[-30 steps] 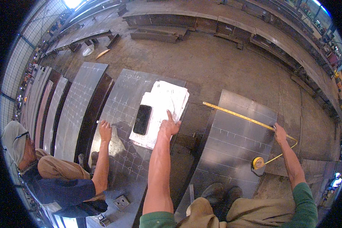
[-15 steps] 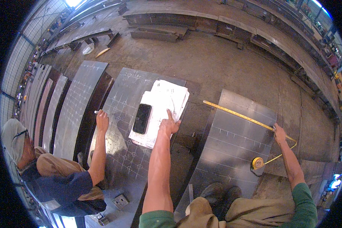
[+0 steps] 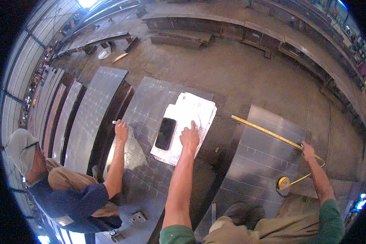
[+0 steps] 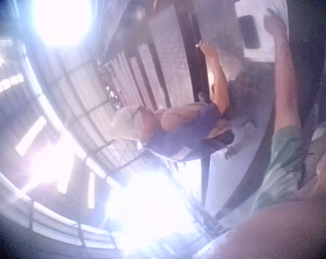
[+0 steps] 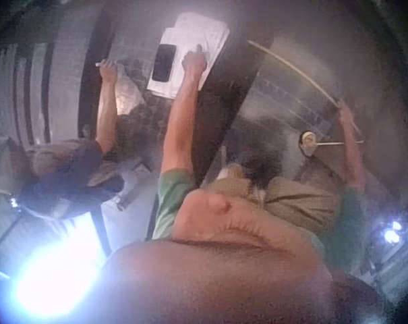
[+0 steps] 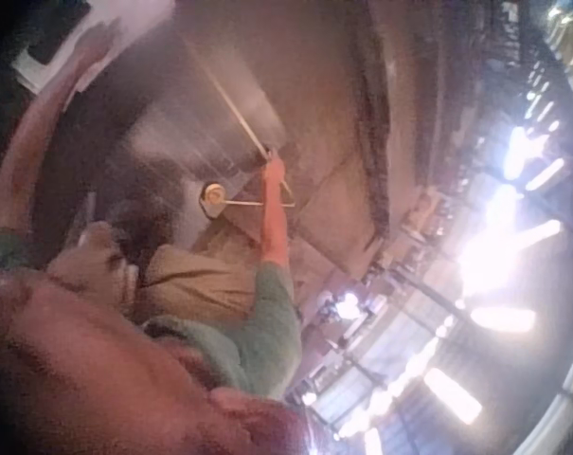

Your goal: The person measures a large metal sheet using a tape measure and a set square, marking lines with a marker. They repeatedly measure and mark the sheet to create a grid pattern.

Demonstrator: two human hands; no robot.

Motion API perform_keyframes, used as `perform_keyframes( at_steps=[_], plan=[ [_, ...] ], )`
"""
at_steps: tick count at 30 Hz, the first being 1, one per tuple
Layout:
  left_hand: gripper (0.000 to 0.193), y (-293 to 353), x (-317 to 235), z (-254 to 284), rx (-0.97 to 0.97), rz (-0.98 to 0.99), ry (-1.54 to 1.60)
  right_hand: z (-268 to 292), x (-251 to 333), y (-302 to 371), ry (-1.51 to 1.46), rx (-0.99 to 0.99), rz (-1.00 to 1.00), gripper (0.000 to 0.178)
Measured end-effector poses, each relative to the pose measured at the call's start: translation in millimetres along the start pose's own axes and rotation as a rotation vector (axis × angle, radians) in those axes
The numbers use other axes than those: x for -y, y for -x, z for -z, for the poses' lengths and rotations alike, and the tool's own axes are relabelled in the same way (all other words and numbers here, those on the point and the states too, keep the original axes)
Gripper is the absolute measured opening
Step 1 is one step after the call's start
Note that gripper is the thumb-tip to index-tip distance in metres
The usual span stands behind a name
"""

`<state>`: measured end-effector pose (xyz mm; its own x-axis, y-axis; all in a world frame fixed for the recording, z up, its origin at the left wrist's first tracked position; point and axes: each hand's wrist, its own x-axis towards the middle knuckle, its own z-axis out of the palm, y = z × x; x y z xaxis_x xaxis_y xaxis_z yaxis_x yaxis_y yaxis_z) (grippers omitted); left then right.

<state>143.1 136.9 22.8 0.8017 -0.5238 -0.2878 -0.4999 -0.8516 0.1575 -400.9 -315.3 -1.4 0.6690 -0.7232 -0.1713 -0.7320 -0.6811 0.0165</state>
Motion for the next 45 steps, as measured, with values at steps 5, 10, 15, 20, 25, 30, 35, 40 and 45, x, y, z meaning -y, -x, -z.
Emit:
perform_keyframes(
  at_steps=[5, 10, 15, 20, 25, 30, 35, 40, 45],
  plan=[
    [0.071, 6.5, 16.4, -4.2, -0.002, -0.106, 0.030, 7.7, 7.8, -5.8, 0.077, 0.101, -0.137, 0.028],
    [0.069, 3.0, 15.9, -3.1, -0.067, -0.133, 0.000, 17.0, 13.9, -8.7, 0.060, 0.194, -0.169, 0.025],
    [0.062, 4.3, 20.6, -13.7, -0.263, -0.205, 0.043, 14.4, 2.0, -3.3, 0.069, 0.002, -0.021, 0.019],
    [0.061, 1.5, 26.2, -20.4, -0.324, -0.210, 0.073, 19.3, -2.5, -10.4, 0.040, 0.097, 0.054, 0.017],
    [0.061, 2.8, 30.4, -22.0, -0.328, -0.197, 0.004, 20.0, 6.8, -17.9, 0.030, 0.221, -0.016, 0.018],
    [0.065, -2.2, 26.2, -24.1, -0.273, -0.195, 0.047, 9.8, -26.5, -10.6, 0.005, 0.028, 0.059, 0.021],
    [0.072, -5.4, 23.2, -12.8, -0.159, -0.182, -0.012, 8.1, -11.4, -15.9, 0.017, 0.169, -0.113, 0.022],
    [0.073, -1.6, 28.2, -7.5, -0.113, -0.166, -0.033, 12.7, 15.2, -9.2, -0.024, 0.140, -0.059, 0.023],
    [0.073, -3.0, 25.3, -13.2, -0.148, -0.194, -0.024, 7.2, -4.8, -7.5, 0.015, 0.073, -0.035, 0.024]
  ],
)
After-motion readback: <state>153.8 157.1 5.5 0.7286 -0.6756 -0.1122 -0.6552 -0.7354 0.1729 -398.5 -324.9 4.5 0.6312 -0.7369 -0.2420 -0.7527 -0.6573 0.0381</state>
